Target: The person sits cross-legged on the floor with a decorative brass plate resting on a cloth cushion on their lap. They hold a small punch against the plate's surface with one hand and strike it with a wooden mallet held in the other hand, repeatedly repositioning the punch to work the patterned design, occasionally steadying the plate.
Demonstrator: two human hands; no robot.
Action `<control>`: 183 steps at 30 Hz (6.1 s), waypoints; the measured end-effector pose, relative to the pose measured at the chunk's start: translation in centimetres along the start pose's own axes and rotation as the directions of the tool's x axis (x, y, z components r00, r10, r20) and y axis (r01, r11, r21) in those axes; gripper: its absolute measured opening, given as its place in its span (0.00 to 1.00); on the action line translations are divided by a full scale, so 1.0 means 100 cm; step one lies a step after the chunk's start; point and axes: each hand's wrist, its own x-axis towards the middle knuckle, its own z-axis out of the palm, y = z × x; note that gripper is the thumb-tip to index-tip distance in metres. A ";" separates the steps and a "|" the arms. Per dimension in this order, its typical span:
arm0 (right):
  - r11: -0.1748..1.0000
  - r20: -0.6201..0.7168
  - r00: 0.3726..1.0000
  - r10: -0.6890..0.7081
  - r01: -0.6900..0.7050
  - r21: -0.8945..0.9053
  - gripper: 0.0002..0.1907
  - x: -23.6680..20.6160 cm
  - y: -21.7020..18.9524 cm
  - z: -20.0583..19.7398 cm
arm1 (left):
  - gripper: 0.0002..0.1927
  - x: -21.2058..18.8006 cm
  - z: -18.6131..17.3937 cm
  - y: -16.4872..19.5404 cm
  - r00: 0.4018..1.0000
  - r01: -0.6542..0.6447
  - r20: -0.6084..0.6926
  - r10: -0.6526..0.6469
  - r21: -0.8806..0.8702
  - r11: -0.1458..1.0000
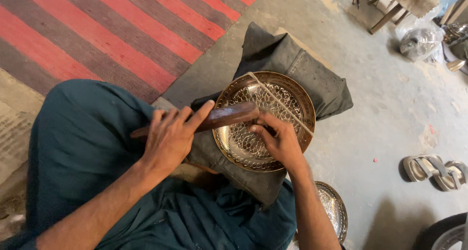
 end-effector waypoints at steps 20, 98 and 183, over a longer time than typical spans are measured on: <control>0.996 -0.142 0.986 0.089 -0.089 0.006 0.20 -0.010 0.005 -0.002 | 0.41 0.000 -0.011 0.008 0.954 0.271 0.240 -0.179 -0.439 0.857; 0.985 -0.154 0.974 0.167 -0.172 -0.020 0.21 0.002 0.005 0.008 | 0.42 0.033 0.001 -0.008 0.996 -0.086 -0.029 0.084 -0.069 0.994; 0.978 -0.162 0.968 0.193 -0.178 0.107 0.09 -0.007 0.003 0.017 | 0.43 0.041 -0.006 -0.020 0.990 -0.140 0.045 0.137 0.054 0.989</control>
